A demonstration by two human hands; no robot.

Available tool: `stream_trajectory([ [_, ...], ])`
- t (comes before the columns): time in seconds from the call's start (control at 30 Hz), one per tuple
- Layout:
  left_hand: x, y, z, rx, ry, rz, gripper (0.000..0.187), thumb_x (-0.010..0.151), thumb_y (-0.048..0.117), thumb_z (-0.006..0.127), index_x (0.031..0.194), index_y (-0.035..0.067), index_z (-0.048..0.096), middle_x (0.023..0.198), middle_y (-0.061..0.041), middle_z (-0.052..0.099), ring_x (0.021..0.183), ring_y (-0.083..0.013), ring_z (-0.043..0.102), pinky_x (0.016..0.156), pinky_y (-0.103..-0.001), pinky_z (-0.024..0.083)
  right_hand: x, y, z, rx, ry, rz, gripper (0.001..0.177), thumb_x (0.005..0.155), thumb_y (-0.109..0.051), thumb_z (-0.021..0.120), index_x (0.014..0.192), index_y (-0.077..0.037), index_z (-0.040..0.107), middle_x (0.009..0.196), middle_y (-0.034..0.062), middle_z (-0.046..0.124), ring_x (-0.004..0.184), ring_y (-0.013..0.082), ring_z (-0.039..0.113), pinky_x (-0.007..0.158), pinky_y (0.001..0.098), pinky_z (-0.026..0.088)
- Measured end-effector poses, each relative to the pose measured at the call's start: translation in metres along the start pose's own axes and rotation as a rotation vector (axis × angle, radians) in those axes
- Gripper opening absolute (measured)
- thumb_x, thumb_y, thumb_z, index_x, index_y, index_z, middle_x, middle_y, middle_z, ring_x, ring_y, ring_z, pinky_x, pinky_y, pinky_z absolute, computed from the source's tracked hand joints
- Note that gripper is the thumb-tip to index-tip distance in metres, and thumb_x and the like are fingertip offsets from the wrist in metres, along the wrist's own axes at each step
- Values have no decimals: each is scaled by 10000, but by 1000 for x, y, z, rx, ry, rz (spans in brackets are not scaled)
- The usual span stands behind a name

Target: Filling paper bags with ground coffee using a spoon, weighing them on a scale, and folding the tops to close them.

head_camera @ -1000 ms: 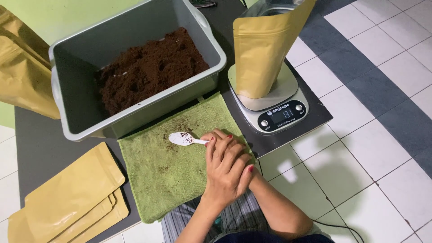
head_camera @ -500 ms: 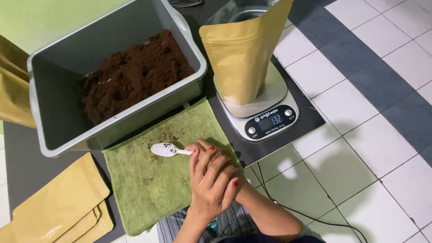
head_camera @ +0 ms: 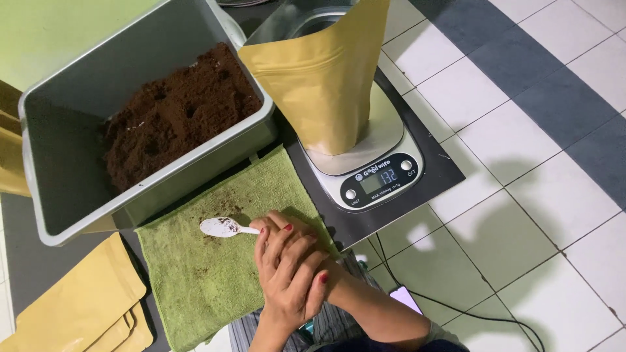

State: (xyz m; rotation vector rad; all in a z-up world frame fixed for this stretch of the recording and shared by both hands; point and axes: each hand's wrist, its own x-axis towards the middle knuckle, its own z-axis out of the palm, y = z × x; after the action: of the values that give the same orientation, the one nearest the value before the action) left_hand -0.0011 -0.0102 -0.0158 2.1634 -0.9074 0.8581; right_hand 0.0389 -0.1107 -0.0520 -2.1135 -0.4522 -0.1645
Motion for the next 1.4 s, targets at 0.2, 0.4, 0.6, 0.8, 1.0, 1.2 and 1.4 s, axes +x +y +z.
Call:
stream_trajectory([
  [0.2,8,4,-4,5,-33,2,310,1000,290,486,987,122,746,1121,-117,716,1222,-386,575,1149,-619,358,0,-7,-8,24,33,-11,243,934,-160,624,1176,-144,640,956,-25,671,830,145,595,820,312,512],
  [0.4,-17,-5,5,-25,28,-17,417,1010,438,507,1188,110,691,1338,-165,643,1369,-363,516,1243,-602,314,1,-21,-12,26,57,-41,265,918,-151,659,1183,-132,651,970,-16,690,844,151,597,845,324,516],
  [0.6,-33,-10,24,-95,604,-73,652,989,553,508,1504,192,339,1624,-217,223,1578,-362,223,1378,-591,115,2,-24,-8,429,112,-101,204,983,77,585,1168,1,628,934,122,736,689,166,719,573,195,624],
  [0.8,-1,4,3,-222,636,-166,586,1073,358,498,1585,183,271,1698,-95,208,1621,-289,195,1403,-585,83,-8,-68,-101,709,311,173,107,850,-9,737,954,-16,714,781,130,763,636,156,720,571,258,627],
  [1.0,86,6,-14,-399,619,-254,495,1047,275,577,1483,124,398,1589,-68,424,1554,-272,362,1387,-496,251,19,-85,-231,726,469,4,189,903,-25,653,1091,-21,672,855,177,686,693,196,680,606,249,577],
  [1.2,124,-24,44,-443,723,-359,498,995,121,563,1465,24,428,1499,-167,471,1441,-314,450,1286,-472,355,73,-115,-294,335,528,-24,49,1185,-168,627,1166,-124,638,931,0,615,716,43,575,654,129,493],
  [1.4,107,-43,54,-262,686,-237,423,977,74,551,1390,0,490,1386,-170,557,1341,-334,526,1202,-474,401,94,-98,-321,-159,366,-161,49,1338,48,640,1316,34,598,1035,131,613,814,147,559,716,218,476],
])
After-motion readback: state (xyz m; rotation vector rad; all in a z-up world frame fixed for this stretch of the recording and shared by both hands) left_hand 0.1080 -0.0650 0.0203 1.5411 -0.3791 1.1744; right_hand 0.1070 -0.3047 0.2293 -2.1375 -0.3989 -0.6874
